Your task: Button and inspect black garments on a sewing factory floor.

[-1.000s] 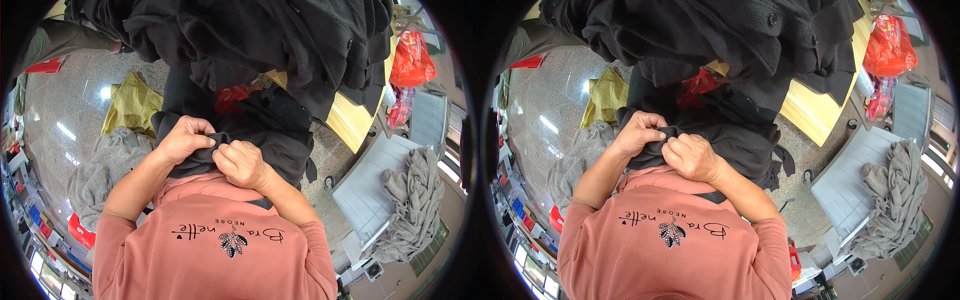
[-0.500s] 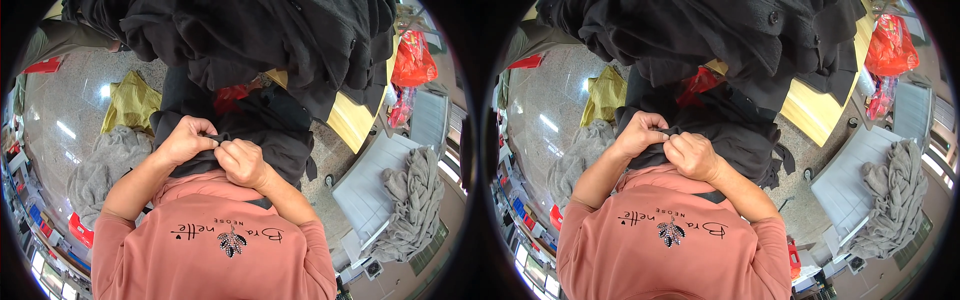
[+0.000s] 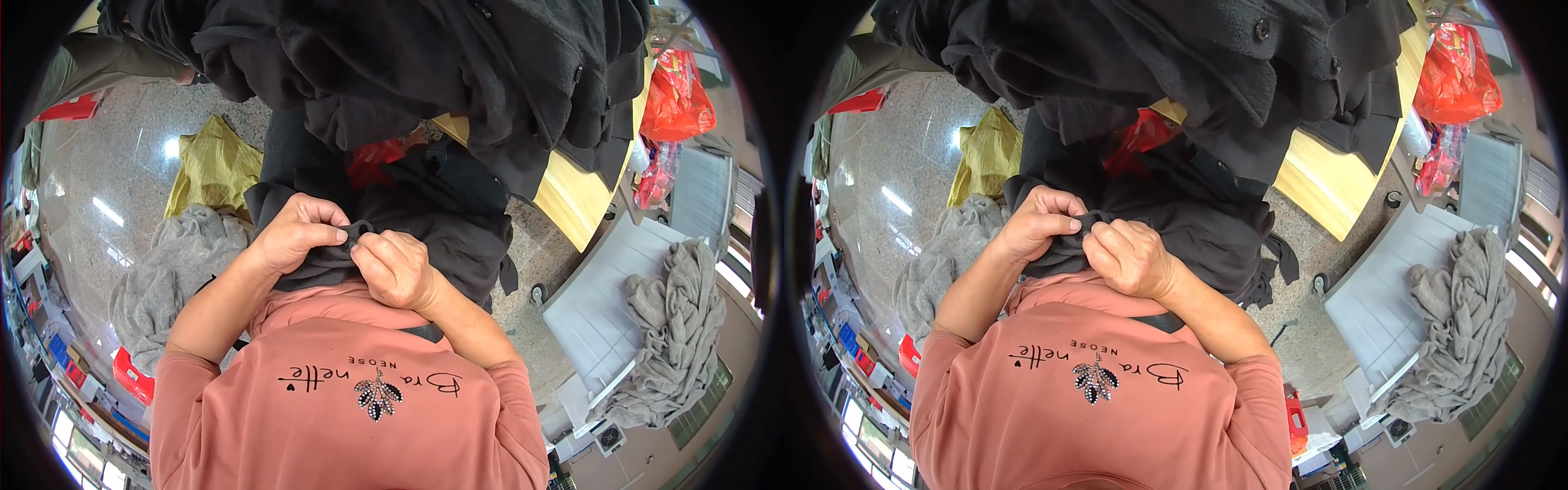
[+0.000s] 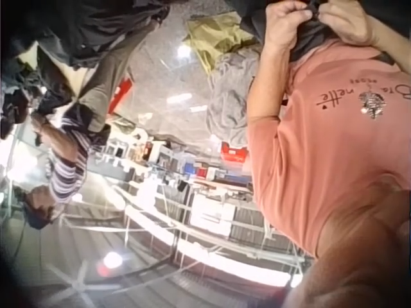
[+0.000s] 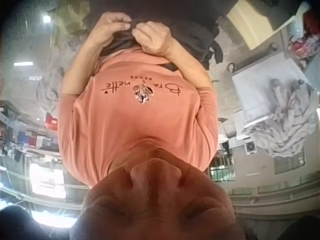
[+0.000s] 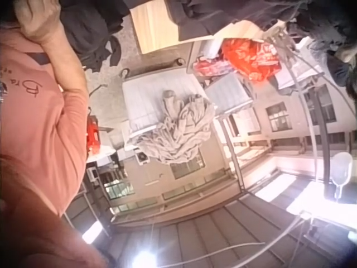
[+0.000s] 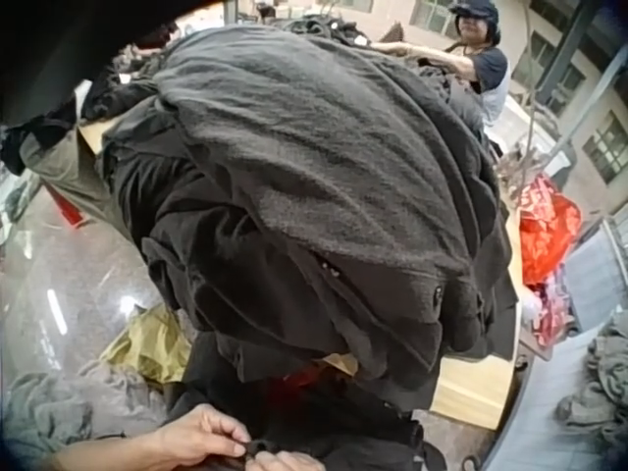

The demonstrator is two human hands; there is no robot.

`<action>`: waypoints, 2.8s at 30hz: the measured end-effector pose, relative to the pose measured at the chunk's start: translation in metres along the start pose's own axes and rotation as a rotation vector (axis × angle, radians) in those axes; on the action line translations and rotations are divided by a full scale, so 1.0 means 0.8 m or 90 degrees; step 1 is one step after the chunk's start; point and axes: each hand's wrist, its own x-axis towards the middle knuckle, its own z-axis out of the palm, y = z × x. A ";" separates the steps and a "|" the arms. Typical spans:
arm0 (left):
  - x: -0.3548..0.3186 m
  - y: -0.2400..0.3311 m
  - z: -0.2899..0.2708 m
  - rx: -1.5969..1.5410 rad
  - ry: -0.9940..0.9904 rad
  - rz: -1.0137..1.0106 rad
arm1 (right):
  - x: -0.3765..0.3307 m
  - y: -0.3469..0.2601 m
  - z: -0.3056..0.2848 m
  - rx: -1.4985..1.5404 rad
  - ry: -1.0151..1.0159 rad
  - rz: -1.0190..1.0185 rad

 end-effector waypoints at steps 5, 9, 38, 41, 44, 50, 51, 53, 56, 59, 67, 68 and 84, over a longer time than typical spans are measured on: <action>-0.001 0.003 0.002 0.034 -0.016 0.012 | 0.006 -0.002 -0.006 -0.026 -0.016 -0.022; -0.003 0.005 0.003 0.062 -0.014 0.010 | 0.007 0.000 -0.005 -0.029 -0.028 0.013; -0.016 -0.008 0.021 0.477 0.107 0.299 | 0.008 0.006 -0.016 0.216 -0.260 0.404; -0.017 -0.010 0.023 0.473 0.119 0.317 | 0.007 0.004 -0.019 0.239 -0.232 0.389; -0.017 -0.009 0.025 0.465 0.113 0.332 | 0.005 0.006 -0.021 0.266 -0.203 0.370; -0.013 -0.008 0.028 0.572 0.133 0.434 | -0.001 -0.003 -0.011 0.180 -0.148 0.377; -0.012 -0.008 0.030 0.633 0.155 0.497 | 0.001 -0.005 -0.009 0.180 -0.147 0.376; -0.007 -0.009 0.039 0.680 0.196 0.570 | 0.007 -0.009 -0.007 0.103 -0.084 0.380; 0.006 -0.018 0.044 0.744 0.261 0.671 | 0.013 -0.007 -0.009 0.090 -0.072 0.379; 0.007 -0.019 0.047 0.760 0.263 0.671 | 0.005 0.000 -0.016 0.158 -0.098 0.371; 0.016 0.012 0.005 0.855 0.281 0.566 | -0.004 0.004 -0.019 0.309 -0.028 0.455; 0.015 0.016 0.002 0.877 0.295 0.550 | -0.005 0.005 -0.021 0.301 -0.024 0.466; 0.003 0.027 -0.020 0.572 0.165 0.233 | -0.008 0.028 -0.010 0.105 -0.201 0.517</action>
